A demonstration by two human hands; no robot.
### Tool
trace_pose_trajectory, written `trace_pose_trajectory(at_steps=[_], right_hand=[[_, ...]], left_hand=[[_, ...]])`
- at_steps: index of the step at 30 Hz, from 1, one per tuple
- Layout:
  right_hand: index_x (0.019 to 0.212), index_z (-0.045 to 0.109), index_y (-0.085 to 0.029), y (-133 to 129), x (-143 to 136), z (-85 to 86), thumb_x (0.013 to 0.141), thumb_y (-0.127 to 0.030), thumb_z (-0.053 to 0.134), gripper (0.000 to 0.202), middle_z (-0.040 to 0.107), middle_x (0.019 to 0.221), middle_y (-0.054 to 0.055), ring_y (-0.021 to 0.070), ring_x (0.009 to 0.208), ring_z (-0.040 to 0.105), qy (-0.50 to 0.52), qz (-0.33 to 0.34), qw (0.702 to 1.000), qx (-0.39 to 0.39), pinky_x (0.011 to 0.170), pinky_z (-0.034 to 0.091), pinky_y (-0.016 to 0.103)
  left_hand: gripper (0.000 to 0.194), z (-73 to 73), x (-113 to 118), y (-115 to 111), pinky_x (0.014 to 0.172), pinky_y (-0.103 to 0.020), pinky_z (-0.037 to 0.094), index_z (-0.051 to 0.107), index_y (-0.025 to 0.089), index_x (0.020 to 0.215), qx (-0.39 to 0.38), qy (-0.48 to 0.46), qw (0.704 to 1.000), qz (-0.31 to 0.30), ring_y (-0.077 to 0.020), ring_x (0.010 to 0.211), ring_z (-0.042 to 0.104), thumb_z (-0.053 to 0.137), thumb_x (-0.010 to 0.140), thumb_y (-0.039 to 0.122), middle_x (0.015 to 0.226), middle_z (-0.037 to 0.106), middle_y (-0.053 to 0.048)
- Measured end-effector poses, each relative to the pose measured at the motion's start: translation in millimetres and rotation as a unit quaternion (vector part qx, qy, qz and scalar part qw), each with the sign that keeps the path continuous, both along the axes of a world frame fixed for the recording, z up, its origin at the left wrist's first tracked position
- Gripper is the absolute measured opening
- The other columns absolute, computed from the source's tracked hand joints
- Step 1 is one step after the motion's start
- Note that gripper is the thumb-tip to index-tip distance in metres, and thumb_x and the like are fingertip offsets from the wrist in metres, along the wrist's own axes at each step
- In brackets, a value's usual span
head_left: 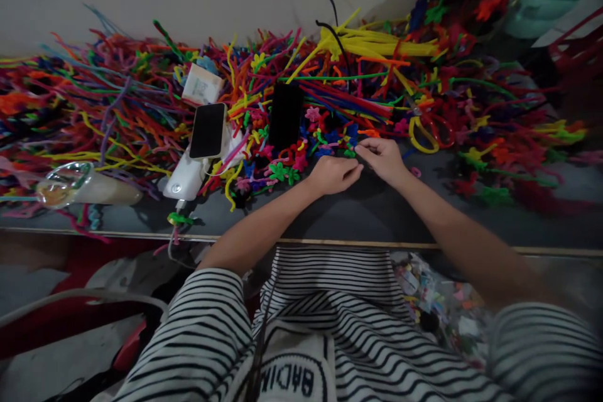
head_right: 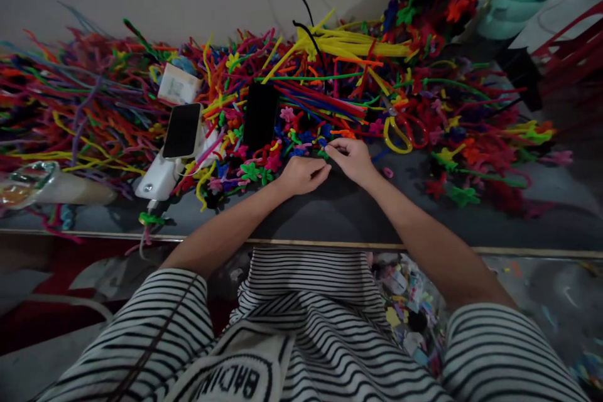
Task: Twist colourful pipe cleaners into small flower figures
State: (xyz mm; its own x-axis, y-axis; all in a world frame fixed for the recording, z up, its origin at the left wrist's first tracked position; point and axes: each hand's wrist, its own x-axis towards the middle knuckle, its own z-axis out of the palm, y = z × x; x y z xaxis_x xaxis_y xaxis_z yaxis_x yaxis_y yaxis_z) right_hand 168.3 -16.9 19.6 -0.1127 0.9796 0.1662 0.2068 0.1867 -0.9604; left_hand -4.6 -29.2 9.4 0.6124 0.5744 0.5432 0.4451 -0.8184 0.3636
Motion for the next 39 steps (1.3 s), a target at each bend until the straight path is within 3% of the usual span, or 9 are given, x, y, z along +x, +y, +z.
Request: trace_pose_trajectory(at_steps=[2, 5, 8, 12, 18, 25, 30, 34, 39], right_hand=[[0.073, 0.067, -0.019, 1, 0, -0.4, 0.070, -0.056, 0.072, 0.038, 0.057, 0.058, 0.000, 0.0128, 0.055, 0.051, 0.006, -0.005, 1.000, -0.007, 0.054, 0.040, 0.028], [0.073, 0.065, -0.019, 1, -2, -1.0, 0.069, -0.058, 0.073, 0.040, 0.053, 0.054, -0.002, 0.0107, 0.048, 0.046, 0.017, -0.011, 1.000, -0.024, 0.051, 0.038, 0.028], [0.072, 0.065, -0.019, 0, -2, -0.4, 0.072, -0.058, 0.072, 0.040, 0.053, 0.053, -0.002, 0.0099, 0.047, 0.044, 0.017, 0.010, 0.999, -0.028, 0.049, 0.035, 0.027], [0.072, 0.068, -0.017, -3, 1, 2.5, 0.079, -0.056, 0.067, 0.039, 0.053, 0.053, -0.002, 0.0095, 0.048, 0.044, -0.028, 0.066, 0.997, -0.008, 0.050, 0.033, 0.026], [0.072, 0.072, -0.015, -8, 2, 9.8, 0.080, -0.054, 0.067, 0.040, 0.058, 0.060, 0.000, 0.0093, 0.053, 0.043, -0.082, 0.054, 0.995, 0.025, 0.052, 0.032, 0.026], [0.078, 0.078, -0.016, -9, 2, 10.5, 0.074, -0.065, 0.072, 0.050, 0.071, 0.074, 0.006, 0.0151, 0.063, 0.059, -0.086, 0.107, 0.990, 0.009, 0.058, 0.045, 0.027], [0.079, 0.079, -0.016, -8, 3, 5.9, 0.074, -0.062, 0.072, 0.047, 0.074, 0.074, 0.007, 0.0174, 0.066, 0.064, -0.095, 0.108, 0.990, 0.008, 0.058, 0.048, 0.027], [0.078, 0.080, -0.016, -10, 2, 5.1, 0.075, -0.054, 0.072, 0.040, 0.073, 0.072, 0.006, 0.0151, 0.062, 0.062, -0.106, 0.081, 0.991, 0.018, 0.054, 0.045, 0.025], [0.074, 0.079, -0.016, -11, 1, 4.7, 0.073, -0.047, 0.069, 0.033, 0.071, 0.066, 0.004, 0.0122, 0.055, 0.056, -0.116, 0.068, 0.991, 0.019, 0.050, 0.040, 0.024]], left_hand=[[0.034, -1.2, -1, 7, 0.057, -0.024, 0.036, 0.059, 0.017, 0.072, -0.071, -0.078, 0.993, 0.052, -0.0099, 0.055, 0.051, 0.045, 0.099, 0.033, 0.062, 0.060, -0.001], [0.023, -4.0, -1, 15, 0.060, -0.022, 0.044, 0.063, 0.016, 0.103, -0.175, -0.212, 0.952, 0.135, -0.0093, 0.064, 0.057, 0.050, 0.098, 0.034, 0.081, 0.067, -0.002], [0.033, -7.8, -1, 19, 0.056, -0.020, 0.046, 0.061, 0.018, 0.120, -0.250, -0.265, 0.923, 0.121, -0.0101, 0.069, 0.062, 0.053, 0.097, 0.040, 0.095, 0.069, -0.005], [0.033, -8.0, -2, 20, 0.058, -0.021, 0.047, 0.069, 0.017, 0.101, -0.247, -0.259, 0.930, 0.087, -0.0109, 0.071, 0.062, 0.057, 0.096, 0.047, 0.095, 0.069, -0.006], [0.034, 1.2, -2, 15, 0.064, -0.023, 0.045, 0.067, 0.015, 0.078, -0.263, -0.279, 0.919, 0.091, -0.0106, 0.069, 0.057, 0.065, 0.089, 0.048, 0.075, 0.066, -0.003], [0.053, 6.1, -10, 21, 0.049, -0.022, 0.030, 0.064, 0.014, 0.067, -0.445, -0.300, 0.843, -0.032, -0.0052, 0.048, 0.039, 0.074, 0.074, 0.066, 0.053, 0.049, 0.004], [0.053, 17.3, -18, 24, 0.053, -0.021, 0.036, 0.071, 0.012, 0.068, -0.472, -0.239, 0.848, -0.029, -0.0060, 0.054, 0.048, 0.083, 0.063, 0.063, 0.059, 0.061, 0.000], [0.050, 22.4, -21, 25, 0.050, -0.021, 0.034, 0.071, 0.012, 0.068, -0.461, -0.202, 0.864, -0.013, -0.0061, 0.051, 0.046, 0.077, 0.071, 0.062, 0.055, 0.059, 0.000], [0.034, 21.5, -27, 27, 0.054, -0.021, 0.041, 0.073, 0.011, 0.075, -0.472, -0.159, 0.867, -0.024, -0.0076, 0.056, 0.053, 0.082, 0.071, 0.044, 0.064, 0.065, -0.002]])
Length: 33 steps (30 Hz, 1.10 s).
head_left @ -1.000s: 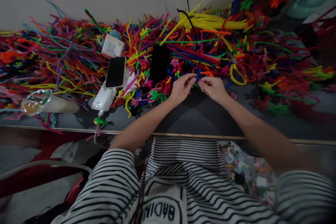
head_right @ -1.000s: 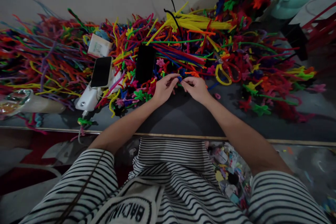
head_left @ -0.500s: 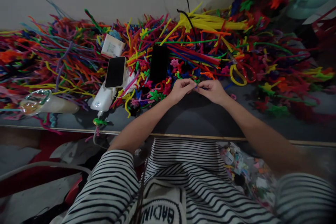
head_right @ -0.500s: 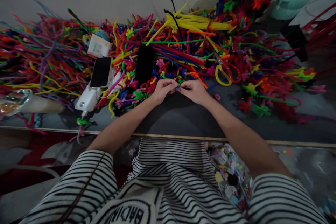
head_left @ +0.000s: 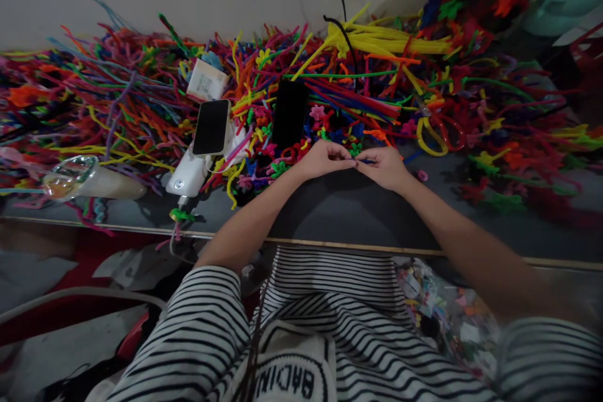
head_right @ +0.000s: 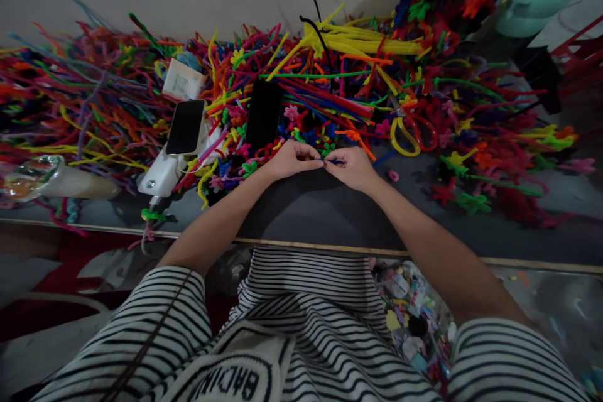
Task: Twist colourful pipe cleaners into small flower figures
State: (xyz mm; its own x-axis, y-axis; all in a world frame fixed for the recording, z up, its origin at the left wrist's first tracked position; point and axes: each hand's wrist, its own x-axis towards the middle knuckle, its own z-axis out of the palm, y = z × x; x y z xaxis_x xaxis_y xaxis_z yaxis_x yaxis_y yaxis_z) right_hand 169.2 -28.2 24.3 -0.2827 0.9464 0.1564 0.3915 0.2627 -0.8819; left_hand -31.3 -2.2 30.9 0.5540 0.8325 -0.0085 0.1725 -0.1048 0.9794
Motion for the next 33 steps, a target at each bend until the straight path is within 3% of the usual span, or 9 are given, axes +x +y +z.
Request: trace_pose_trajectory(at_steps=[5, 9, 14, 20, 24, 28, 31, 33], right_hand=[[0.072, 0.078, -0.015, 2, 1, -1.3, 0.074, -0.043, 0.067, 0.030, 0.069, 0.063, 0.004, 0.0113, 0.051, 0.053, -0.006, -0.008, 1.000, 0.009, 0.048, 0.039, 0.024], [0.075, 0.078, -0.015, 2, -1, -1.7, 0.077, -0.042, 0.066, 0.030, 0.072, 0.067, 0.006, 0.0130, 0.053, 0.056, 0.021, -0.083, 0.995, 0.054, 0.049, 0.040, 0.025], [0.078, 0.079, -0.014, -3, -3, 2.9, 0.078, -0.043, 0.067, 0.032, 0.070, 0.065, 0.005, 0.0116, 0.051, 0.051, 0.041, -0.108, 0.990, 0.077, 0.048, 0.039, 0.025], [0.080, 0.078, -0.014, -8, -8, 1.8, 0.078, -0.044, 0.067, 0.032, 0.069, 0.063, 0.004, 0.0086, 0.045, 0.044, 0.045, -0.090, 0.993, 0.061, 0.044, 0.037, 0.024], [0.083, 0.079, -0.016, -6, -7, -2.9, 0.081, -0.043, 0.067, 0.030, 0.074, 0.072, 0.006, 0.0129, 0.053, 0.056, 0.034, -0.091, 0.992, 0.077, 0.050, 0.044, 0.026], [0.087, 0.078, -0.018, -3, -4, -3.6, 0.084, -0.047, 0.067, 0.031, 0.077, 0.083, 0.008, 0.0213, 0.073, 0.069, 0.069, -0.120, 0.986, 0.091, 0.067, 0.055, 0.034], [0.090, 0.077, -0.019, -2, -1, -3.3, 0.085, -0.049, 0.067, 0.032, 0.078, 0.090, 0.009, 0.0237, 0.083, 0.072, 0.113, -0.157, 0.974, 0.118, 0.080, 0.056, 0.038], [0.089, 0.076, -0.019, 0, 0, -3.8, 0.086, -0.050, 0.067, 0.033, 0.077, 0.088, 0.009, 0.0227, 0.081, 0.071, 0.120, -0.169, 0.970, 0.124, 0.078, 0.055, 0.036]], left_hand=[[0.032, -8.9, 5, -1, 0.051, -0.020, 0.038, 0.072, 0.011, 0.074, -0.003, -0.010, 0.999, 0.034, -0.0066, 0.054, 0.051, 0.080, 0.074, 0.042, 0.061, 0.062, 0.000], [0.038, -12.1, 13, -3, 0.046, -0.020, 0.029, 0.072, 0.013, 0.080, -0.016, -0.072, 0.992, 0.098, -0.0039, 0.049, 0.040, 0.079, 0.075, 0.050, 0.058, 0.055, 0.004], [0.048, -9.3, 18, -5, 0.044, -0.021, 0.021, 0.064, 0.015, 0.083, -0.127, -0.203, 0.969, 0.054, -0.0019, 0.044, 0.030, 0.084, 0.066, 0.056, 0.057, 0.045, 0.007], [0.054, -6.8, 19, -11, 0.044, -0.020, 0.019, 0.057, 0.017, 0.075, -0.162, -0.226, 0.960, 0.030, -0.0025, 0.045, 0.026, 0.084, 0.064, 0.062, 0.052, 0.033, 0.010], [0.051, -5.0, 18, -11, 0.044, -0.020, 0.020, 0.056, 0.018, 0.078, -0.165, -0.220, 0.959, 0.059, -0.0030, 0.045, 0.028, 0.083, 0.067, 0.059, 0.053, 0.035, 0.009], [0.037, -7.4, 16, -7, 0.045, -0.021, 0.024, 0.061, 0.019, 0.094, -0.126, -0.193, 0.969, 0.084, -0.0048, 0.046, 0.035, 0.073, 0.082, 0.052, 0.059, 0.044, 0.007], [0.039, -12.4, 15, -7, 0.048, -0.022, 0.030, 0.064, 0.017, 0.094, -0.029, -0.119, 0.991, 0.060, -0.0059, 0.048, 0.041, 0.059, 0.092, 0.055, 0.061, 0.051, 0.005], [0.044, -15.2, 15, -9, 0.050, -0.022, 0.033, 0.066, 0.015, 0.090, 0.037, -0.066, 0.997, 0.034, -0.0063, 0.049, 0.043, 0.050, 0.096, 0.056, 0.060, 0.054, 0.004]])
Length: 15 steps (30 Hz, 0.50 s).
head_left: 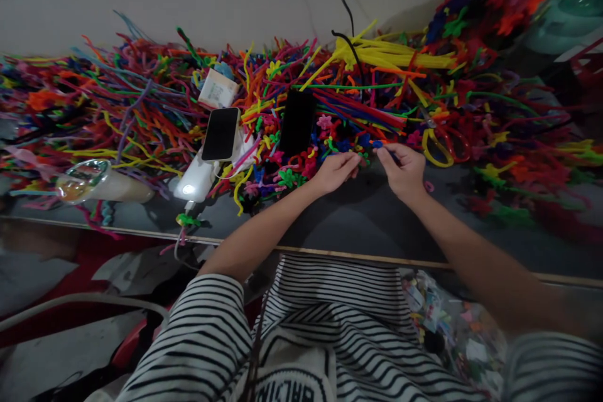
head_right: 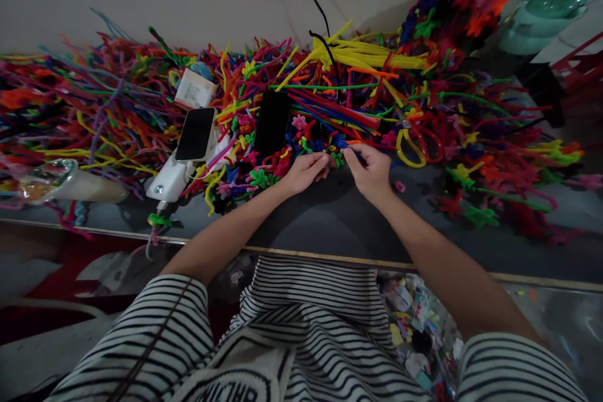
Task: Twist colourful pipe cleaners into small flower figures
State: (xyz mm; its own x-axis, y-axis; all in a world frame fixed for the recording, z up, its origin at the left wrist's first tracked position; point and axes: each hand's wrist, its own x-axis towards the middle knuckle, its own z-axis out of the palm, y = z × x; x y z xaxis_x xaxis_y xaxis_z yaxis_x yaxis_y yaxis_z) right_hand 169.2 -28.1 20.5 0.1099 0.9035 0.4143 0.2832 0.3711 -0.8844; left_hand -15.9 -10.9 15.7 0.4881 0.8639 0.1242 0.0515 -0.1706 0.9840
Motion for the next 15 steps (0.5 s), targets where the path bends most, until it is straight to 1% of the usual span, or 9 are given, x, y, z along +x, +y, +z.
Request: trace_pose_trajectory(at_steps=[2, 5, 8, 12, 13, 15], right_hand=[[0.084, 0.074, -0.018, 2, 1, -1.2, 0.086, -0.050, 0.065, 0.034, 0.073, 0.076, 0.006, 0.0198, 0.070, 0.067, -0.028, 0.010, 0.999, -0.029, 0.067, 0.052, 0.032], [0.075, 0.073, -0.017, 6, 2, -2.9, 0.084, -0.047, 0.063, 0.032, 0.062, 0.057, 0.002, 0.0153, 0.053, 0.056, -0.109, 0.049, 0.988, -0.096, 0.052, 0.040, 0.028], [0.075, 0.074, -0.017, 8, 2, -2.9, 0.082, -0.043, 0.061, 0.030, 0.056, 0.049, 0.000, 0.0136, 0.049, 0.050, -0.154, 0.077, 0.978, -0.121, 0.049, 0.034, 0.026], [0.076, 0.075, -0.017, 7, 1, -1.3, 0.081, -0.044, 0.060, 0.032, 0.051, 0.047, -0.002, 0.0121, 0.047, 0.045, -0.144, 0.091, 0.977, -0.130, 0.049, 0.031, 0.026], [0.077, 0.075, -0.017, 7, 1, -0.9, 0.081, -0.045, 0.060, 0.032, 0.051, 0.047, -0.002, 0.0118, 0.047, 0.044, -0.136, 0.096, 0.977, -0.133, 0.049, 0.031, 0.026], [0.077, 0.075, -0.016, 7, 1, -0.2, 0.081, -0.046, 0.060, 0.033, 0.050, 0.047, -0.002, 0.0110, 0.046, 0.042, -0.123, 0.112, 0.975, -0.145, 0.048, 0.030, 0.026]], left_hand=[[0.043, -1.6, 0, -3, 0.052, -0.022, 0.034, 0.067, 0.015, 0.089, 0.041, 0.036, 0.998, -0.002, -0.0066, 0.050, 0.045, 0.049, 0.097, 0.052, 0.061, 0.055, 0.003], [0.032, -2.9, 1, -4, 0.054, -0.021, 0.036, 0.066, 0.016, 0.089, 0.057, 0.053, 0.996, 0.035, -0.0068, 0.053, 0.048, 0.054, 0.096, 0.043, 0.063, 0.056, 0.004], [0.023, -5.3, 2, -1, 0.056, -0.020, 0.039, 0.066, 0.016, 0.090, 0.049, 0.042, 0.995, 0.078, -0.0063, 0.053, 0.048, 0.053, 0.096, 0.035, 0.063, 0.056, 0.005], [0.011, -8.6, 2, 5, 0.058, -0.020, 0.041, 0.064, 0.017, 0.093, 0.043, 0.059, 0.984, 0.160, -0.0063, 0.052, 0.050, 0.056, 0.093, 0.024, 0.062, 0.056, 0.006], [0.009, -8.9, 2, 6, 0.058, -0.020, 0.041, 0.064, 0.017, 0.094, 0.044, 0.064, 0.982, 0.169, -0.0064, 0.053, 0.051, 0.057, 0.092, 0.023, 0.063, 0.057, 0.006], [0.009, -8.7, 1, 7, 0.059, -0.020, 0.042, 0.064, 0.016, 0.094, 0.053, 0.066, 0.984, 0.156, -0.0067, 0.054, 0.052, 0.059, 0.090, 0.022, 0.064, 0.058, 0.006]])
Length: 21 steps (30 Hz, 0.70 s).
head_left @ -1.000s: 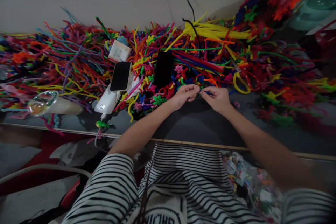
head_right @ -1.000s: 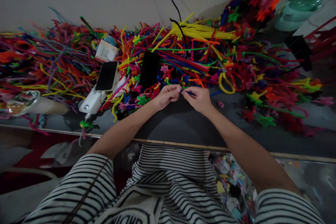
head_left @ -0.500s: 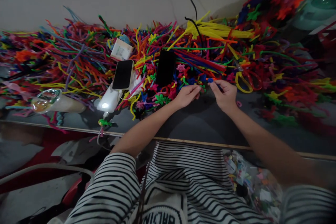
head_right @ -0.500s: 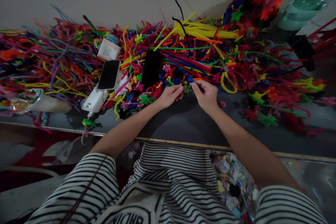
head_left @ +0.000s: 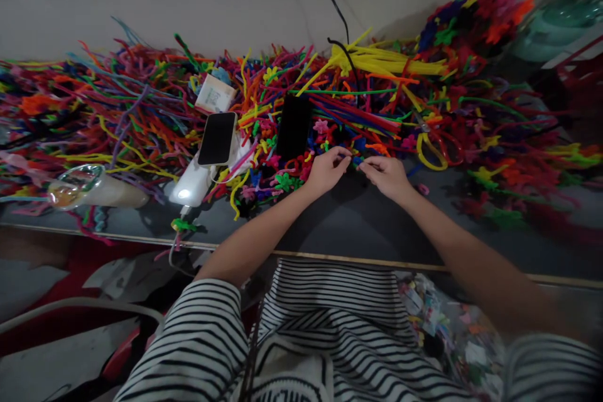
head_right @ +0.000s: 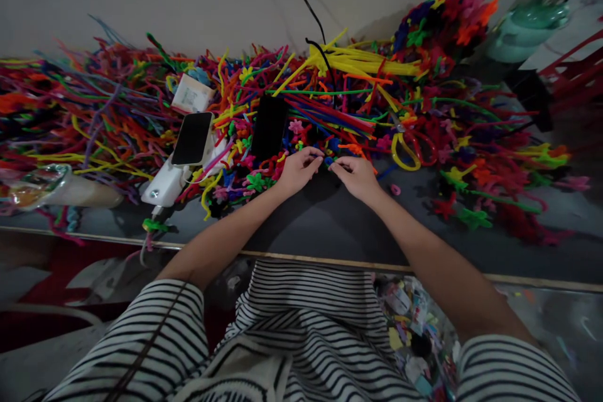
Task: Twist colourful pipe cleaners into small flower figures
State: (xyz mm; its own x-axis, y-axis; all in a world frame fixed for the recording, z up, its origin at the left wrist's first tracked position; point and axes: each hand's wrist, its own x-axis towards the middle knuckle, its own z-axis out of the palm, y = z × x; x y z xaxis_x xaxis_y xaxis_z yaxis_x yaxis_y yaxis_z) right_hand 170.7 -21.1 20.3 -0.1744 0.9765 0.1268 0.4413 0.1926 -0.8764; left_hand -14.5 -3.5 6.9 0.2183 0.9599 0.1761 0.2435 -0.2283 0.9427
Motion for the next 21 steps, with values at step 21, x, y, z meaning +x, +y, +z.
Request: trace_pose_trajectory(at_steps=[21], right_hand=[[0.076, 0.075, -0.014, -1.9, 0.0, 2.9, 0.082, -0.050, 0.058, 0.039, 0.067, 0.066, 0.003, 0.0130, 0.059, 0.053, -0.021, 0.073, 0.997, -0.024, 0.057, 0.038, 0.025]], left_hand=[[0.025, 7.0, -7.0, -0.4, 0.050, -0.019, 0.032, 0.068, 0.013, 0.075, -0.021, 0.035, 0.995, -0.095, -0.0057, 0.049, 0.043, 0.068, 0.082, 0.038, 0.053, 0.053, 0.005]])
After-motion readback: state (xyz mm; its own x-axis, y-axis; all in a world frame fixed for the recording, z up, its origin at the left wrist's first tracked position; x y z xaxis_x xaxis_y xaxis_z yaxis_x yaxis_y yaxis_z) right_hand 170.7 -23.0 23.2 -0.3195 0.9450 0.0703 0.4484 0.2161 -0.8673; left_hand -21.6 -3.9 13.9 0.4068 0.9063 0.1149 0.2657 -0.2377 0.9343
